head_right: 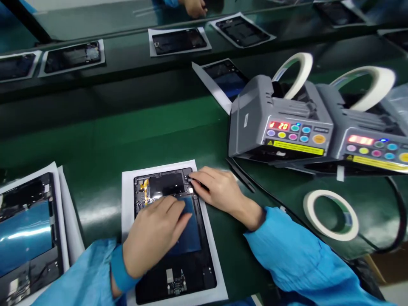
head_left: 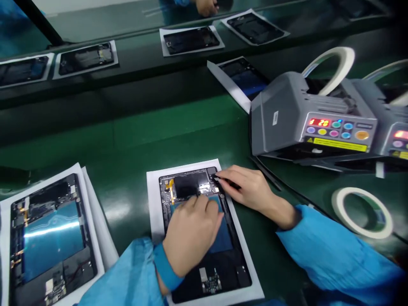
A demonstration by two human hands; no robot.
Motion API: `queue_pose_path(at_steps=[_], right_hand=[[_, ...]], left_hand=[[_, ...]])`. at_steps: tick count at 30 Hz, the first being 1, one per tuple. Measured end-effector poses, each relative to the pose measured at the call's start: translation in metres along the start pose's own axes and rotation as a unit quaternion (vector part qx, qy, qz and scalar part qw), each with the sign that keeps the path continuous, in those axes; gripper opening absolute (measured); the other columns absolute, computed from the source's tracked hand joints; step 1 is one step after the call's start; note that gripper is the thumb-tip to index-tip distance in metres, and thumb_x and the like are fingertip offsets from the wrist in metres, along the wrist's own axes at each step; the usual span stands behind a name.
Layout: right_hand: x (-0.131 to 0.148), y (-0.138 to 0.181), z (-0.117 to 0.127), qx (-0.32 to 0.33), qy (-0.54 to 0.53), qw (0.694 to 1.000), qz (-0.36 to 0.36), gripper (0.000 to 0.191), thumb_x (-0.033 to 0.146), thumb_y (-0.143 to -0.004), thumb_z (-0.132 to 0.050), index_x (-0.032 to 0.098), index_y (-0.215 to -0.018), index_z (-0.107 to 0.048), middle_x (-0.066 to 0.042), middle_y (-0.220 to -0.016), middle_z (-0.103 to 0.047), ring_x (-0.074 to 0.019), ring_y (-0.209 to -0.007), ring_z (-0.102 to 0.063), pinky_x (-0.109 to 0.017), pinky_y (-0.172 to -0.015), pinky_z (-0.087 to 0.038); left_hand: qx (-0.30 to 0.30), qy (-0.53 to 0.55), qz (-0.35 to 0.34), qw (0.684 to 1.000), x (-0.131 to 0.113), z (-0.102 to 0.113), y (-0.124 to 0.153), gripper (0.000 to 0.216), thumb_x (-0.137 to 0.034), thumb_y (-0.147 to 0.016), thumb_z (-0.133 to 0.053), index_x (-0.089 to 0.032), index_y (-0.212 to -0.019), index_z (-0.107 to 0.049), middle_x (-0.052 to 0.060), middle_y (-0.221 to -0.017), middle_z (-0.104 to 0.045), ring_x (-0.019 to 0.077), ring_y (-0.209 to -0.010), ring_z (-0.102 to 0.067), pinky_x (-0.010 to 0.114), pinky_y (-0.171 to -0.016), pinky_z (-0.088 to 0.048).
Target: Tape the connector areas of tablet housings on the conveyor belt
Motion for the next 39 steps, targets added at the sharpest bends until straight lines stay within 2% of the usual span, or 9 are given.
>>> queue_pose_path(at_steps=[4,12,17,24,30,39], right_hand=[[-0.003,0.001,0.001,0.006,-0.019,1.0,-0.012,0.016,0.02,-0.094,-0.049,0.017,-0.103,-0.062,-0.005,-0.09,-0.067,-0.015,-0.078,-0.064,-0.026,-0.072,-0.052],[-0.001,0.007,0.008,0.044,-0.012,0.999,0.023,0.017,0.02,-0.094,-0.049,0.016,-0.104,-0.063,-0.006,-0.093,-0.067,-0.0163,-0.082,-0.063,-0.028,-0.073,-0.052],[0.001,0.006,0.009,0.076,0.009,0.996,0.043,0.023,0.024,-0.096,-0.045,0.015,-0.105,-0.065,-0.007,-0.094,-0.066,-0.017,-0.08,-0.061,-0.029,-0.067,-0.051],[0.005,0.006,0.007,0.102,0.031,0.992,0.067,0.025,0.024,-0.095,-0.049,0.009,-0.108,-0.064,-0.009,-0.093,-0.063,-0.0194,-0.08,-0.057,-0.031,-0.065,-0.049],[0.01,0.008,0.002,0.148,0.118,0.979,0.07,0.031,0.027,-0.095,-0.045,0.01,-0.117,-0.06,-0.009,-0.095,-0.062,-0.0205,-0.079,-0.054,-0.033,-0.064,-0.046],[0.012,0.009,0.005,0.135,0.116,0.98,0.085,0.031,0.029,-0.094,-0.048,0.01,-0.115,-0.061,-0.009,-0.097,-0.062,-0.0205,-0.081,-0.056,-0.034,-0.066,-0.048]], left_hand=[[-0.014,-0.011,0.036,0.999,0.015,-0.014,-0.019,0.012,-0.025,-0.089,-0.055,-0.015,-0.083,-0.058,0.004,-0.076,-0.057,0.0212,-0.065,-0.057,0.033,-0.055,-0.049],[-0.035,0.041,0.052,0.997,0.024,-0.025,-0.027,0.02,-0.02,-0.095,-0.044,-0.016,-0.084,-0.061,0.003,-0.076,-0.057,0.0172,-0.066,-0.055,0.029,-0.062,-0.046],[-0.052,0.071,0.051,0.995,0.026,-0.025,-0.029,0.021,-0.02,-0.095,-0.045,-0.016,-0.084,-0.062,0.002,-0.075,-0.058,0.0159,-0.064,-0.055,0.029,-0.06,-0.044],[-0.062,0.081,0.056,0.993,0.028,-0.026,-0.03,0.018,-0.019,-0.093,-0.047,-0.017,-0.083,-0.062,0.001,-0.071,-0.059,0.0154,-0.06,-0.055,0.029,-0.057,-0.041],[-0.068,0.078,0.064,0.993,0.029,-0.027,-0.03,0.021,-0.02,-0.093,-0.047,-0.017,-0.079,-0.062,0.0,-0.067,-0.057,0.0156,-0.059,-0.054,0.029,-0.056,-0.038],[-0.065,0.095,0.082,0.99,0.032,-0.027,-0.032,0.013,-0.018,-0.09,-0.051,-0.017,-0.082,-0.061,-0.001,-0.068,-0.056,0.0125,-0.056,-0.051,0.026,-0.054,-0.035]])
Point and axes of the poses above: each hand's wrist, its own y-axis away from the middle knuckle, its own z-axis out of the back of the hand, x = y × z, the point moved 5 cm from there along -y, towards the middle knuckle
